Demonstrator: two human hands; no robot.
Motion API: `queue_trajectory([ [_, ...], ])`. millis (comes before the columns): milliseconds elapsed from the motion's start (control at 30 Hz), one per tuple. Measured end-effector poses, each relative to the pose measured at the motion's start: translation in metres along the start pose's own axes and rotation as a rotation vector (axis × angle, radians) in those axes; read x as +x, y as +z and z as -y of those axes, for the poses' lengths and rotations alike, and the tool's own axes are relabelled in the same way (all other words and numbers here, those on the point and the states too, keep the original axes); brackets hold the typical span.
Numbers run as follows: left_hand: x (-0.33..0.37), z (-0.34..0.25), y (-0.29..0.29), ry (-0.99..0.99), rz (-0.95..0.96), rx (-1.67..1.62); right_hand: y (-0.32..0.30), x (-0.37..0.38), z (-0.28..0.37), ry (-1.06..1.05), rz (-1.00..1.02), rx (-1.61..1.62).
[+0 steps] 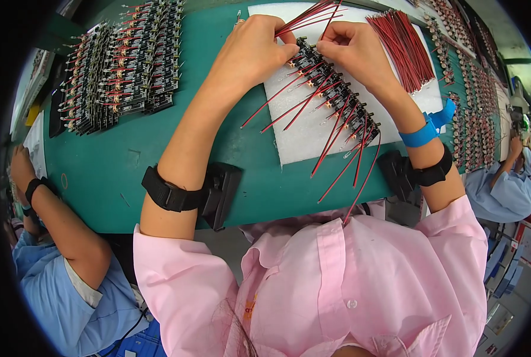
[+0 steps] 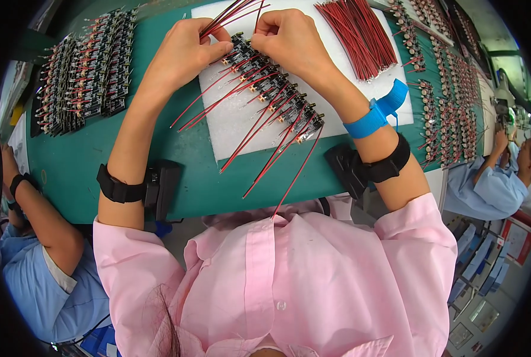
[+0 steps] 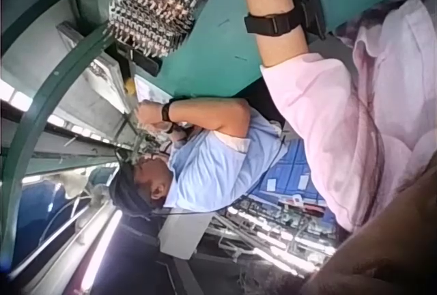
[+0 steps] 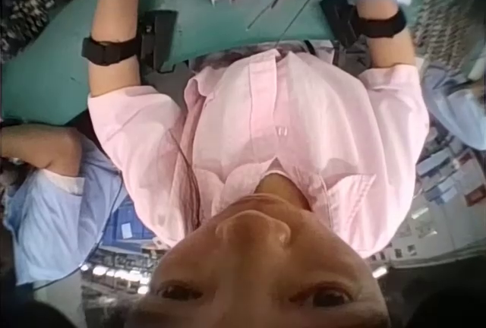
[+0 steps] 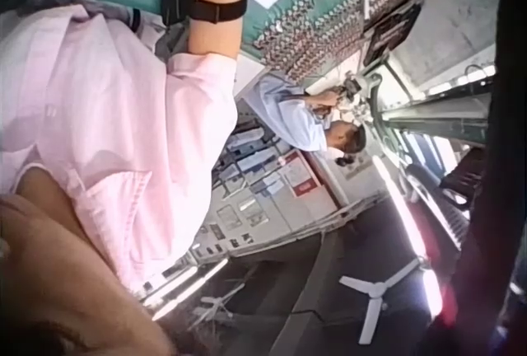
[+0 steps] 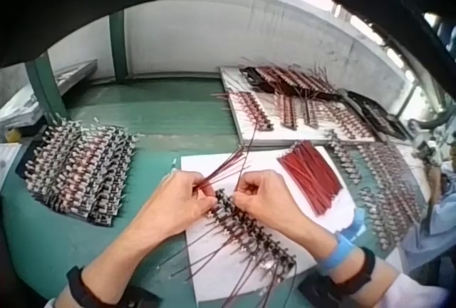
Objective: The person picks up a bundle of wires and inserts them one by one into the connectors on a circuit board. After filling the connectors, the person sets the remaining wires down.
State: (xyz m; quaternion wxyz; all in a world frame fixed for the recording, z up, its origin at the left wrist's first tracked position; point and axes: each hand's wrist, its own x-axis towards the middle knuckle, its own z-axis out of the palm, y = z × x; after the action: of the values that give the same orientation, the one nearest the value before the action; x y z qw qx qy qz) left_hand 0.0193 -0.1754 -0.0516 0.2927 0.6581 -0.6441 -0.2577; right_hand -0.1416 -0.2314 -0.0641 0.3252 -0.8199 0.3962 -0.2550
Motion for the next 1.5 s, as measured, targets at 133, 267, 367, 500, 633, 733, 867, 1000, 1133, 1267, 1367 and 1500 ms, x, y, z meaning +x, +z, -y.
queue_trajectory([
  [133,0.0,0.0,0.0,0.0,0.002,-0.022,-0.001,0.0,0.0,-0.012,-0.015,0.001],
  [267,0.001,0.002,0.001,0.018,-0.009,-0.011,0.0,0.0,-0.001,-0.001,-0.001,0.012],
  [367,0.001,0.002,0.001,0.016,0.001,-0.034,0.0,0.001,0.0,0.0,0.028,-0.03],
  [500,0.003,0.005,0.003,0.044,-0.011,-0.028,-0.002,0.001,0.0,-0.002,0.029,-0.006],
  [633,0.002,0.003,0.002,0.021,-0.009,-0.034,-0.001,0.001,-0.002,-0.016,0.018,-0.018],
  [733,0.001,0.005,0.004,0.042,-0.02,-0.049,-0.001,0.0,-0.001,-0.044,0.01,-0.063],
  [867,0.001,0.006,0.004,0.046,-0.025,-0.043,-0.001,-0.003,-0.001,-0.114,-0.021,-0.109],
  [1000,0.002,0.008,0.004,0.053,-0.024,-0.043,0.001,-0.004,0.002,-0.121,-0.059,-0.091],
  [1133,0.001,0.004,0.001,0.026,-0.005,-0.032,0.001,-0.005,0.002,-0.113,-0.078,-0.078],
  [1267,0.001,0.003,0.001,0.006,0.003,-0.033,0.001,-0.008,-0.001,-0.15,-0.078,-0.116],
  [1367,0.002,0.004,0.002,0.014,0.001,-0.049,0.001,-0.008,0.0,-0.161,-0.069,-0.132],
  [1500,0.003,0.011,0.004,0.063,-0.026,-0.1,0.0,-0.007,0.001,-0.127,-0.025,-0.119],
])
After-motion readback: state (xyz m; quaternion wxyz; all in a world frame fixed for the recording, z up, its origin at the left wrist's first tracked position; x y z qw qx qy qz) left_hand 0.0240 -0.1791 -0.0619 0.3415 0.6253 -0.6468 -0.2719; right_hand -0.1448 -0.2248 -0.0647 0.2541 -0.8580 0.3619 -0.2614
